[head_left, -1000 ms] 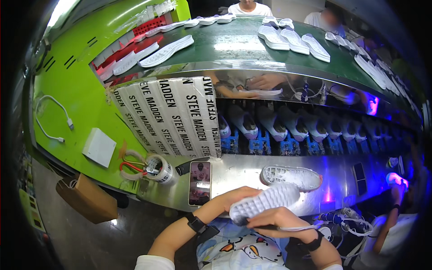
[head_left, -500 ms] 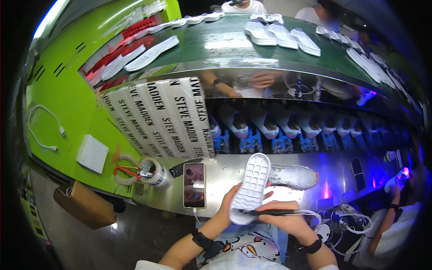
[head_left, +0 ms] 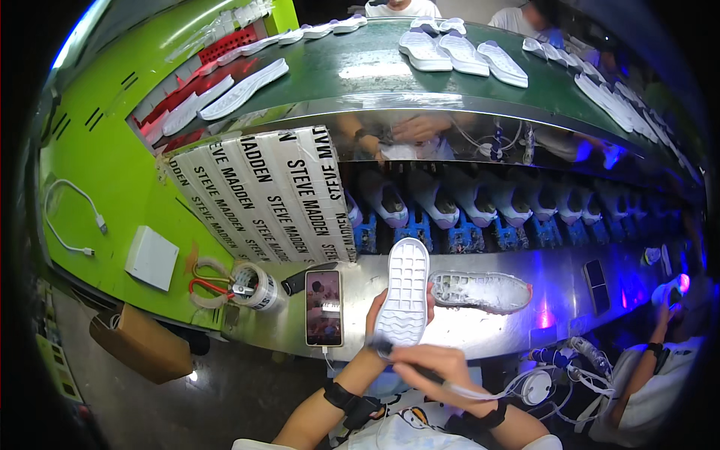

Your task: The person repeatedly picks up white shoe insoles from a green conveyor belt and scrubs them with a brush. The person holds the insole in one hand and uses the brush in the other to clean the textured surface, then places the insole back on the belt. The process is repeated continuously for multiple insoles.

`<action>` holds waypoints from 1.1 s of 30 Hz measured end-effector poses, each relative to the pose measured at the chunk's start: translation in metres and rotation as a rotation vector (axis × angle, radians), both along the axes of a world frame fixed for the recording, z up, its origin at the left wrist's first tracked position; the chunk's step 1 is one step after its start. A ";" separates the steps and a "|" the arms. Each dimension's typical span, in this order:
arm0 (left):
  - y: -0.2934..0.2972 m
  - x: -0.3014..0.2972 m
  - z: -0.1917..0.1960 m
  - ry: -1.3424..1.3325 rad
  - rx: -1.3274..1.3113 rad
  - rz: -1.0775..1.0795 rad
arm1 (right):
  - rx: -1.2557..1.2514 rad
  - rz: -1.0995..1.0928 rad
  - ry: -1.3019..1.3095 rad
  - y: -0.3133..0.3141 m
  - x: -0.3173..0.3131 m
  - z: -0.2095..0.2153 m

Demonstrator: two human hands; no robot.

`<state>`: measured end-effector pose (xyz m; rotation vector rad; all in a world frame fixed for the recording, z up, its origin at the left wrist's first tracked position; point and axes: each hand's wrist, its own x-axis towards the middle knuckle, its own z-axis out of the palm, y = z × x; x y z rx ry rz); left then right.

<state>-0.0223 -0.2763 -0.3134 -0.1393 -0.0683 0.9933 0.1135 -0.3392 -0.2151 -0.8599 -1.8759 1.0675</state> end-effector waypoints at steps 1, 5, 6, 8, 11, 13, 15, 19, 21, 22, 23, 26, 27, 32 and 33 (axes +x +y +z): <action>0.000 -0.005 0.004 0.093 -0.003 0.003 | -0.136 0.080 0.011 -0.004 0.002 0.007; 0.010 -0.016 0.018 0.094 0.120 -0.045 | -0.446 -0.125 0.223 0.017 0.002 0.006; 0.011 -0.019 0.017 0.158 0.114 -0.048 | -0.496 -0.038 0.177 0.016 0.004 0.007; 0.010 -0.023 0.015 0.287 0.103 -0.057 | -0.593 0.134 0.085 0.012 0.017 0.009; 0.022 -0.020 0.031 0.397 0.168 -0.208 | -0.612 0.107 0.134 0.026 0.034 0.016; 0.027 -0.021 0.036 0.328 0.205 -0.326 | -0.206 0.128 0.018 0.023 0.028 0.021; 0.025 -0.019 0.039 0.441 0.141 -0.438 | -0.080 0.259 -0.167 0.021 0.039 0.027; 0.023 -0.014 0.043 0.705 0.343 -0.449 | 0.072 0.201 -0.074 0.026 0.046 0.052; 0.011 -0.019 0.047 0.851 0.571 -0.348 | 0.086 0.285 -0.195 0.020 0.047 0.040; 0.011 -0.017 0.047 0.906 0.613 -0.347 | 0.075 0.320 -0.244 0.018 0.054 0.035; 0.011 -0.016 0.047 0.962 0.655 -0.347 | 0.047 0.302 -0.217 0.019 0.061 0.036; 0.022 -0.004 0.040 1.083 0.535 -0.509 | 0.000 0.259 -0.128 0.017 0.067 0.036; 0.031 0.002 0.041 1.124 0.506 -0.559 | 0.032 0.240 -0.102 0.018 0.062 0.036; 0.038 0.004 0.081 1.339 0.533 -0.648 | -0.162 0.227 -0.215 0.016 0.096 0.017; 0.036 0.005 0.080 1.325 0.553 -0.613 | -0.396 0.067 -0.040 0.011 0.090 0.035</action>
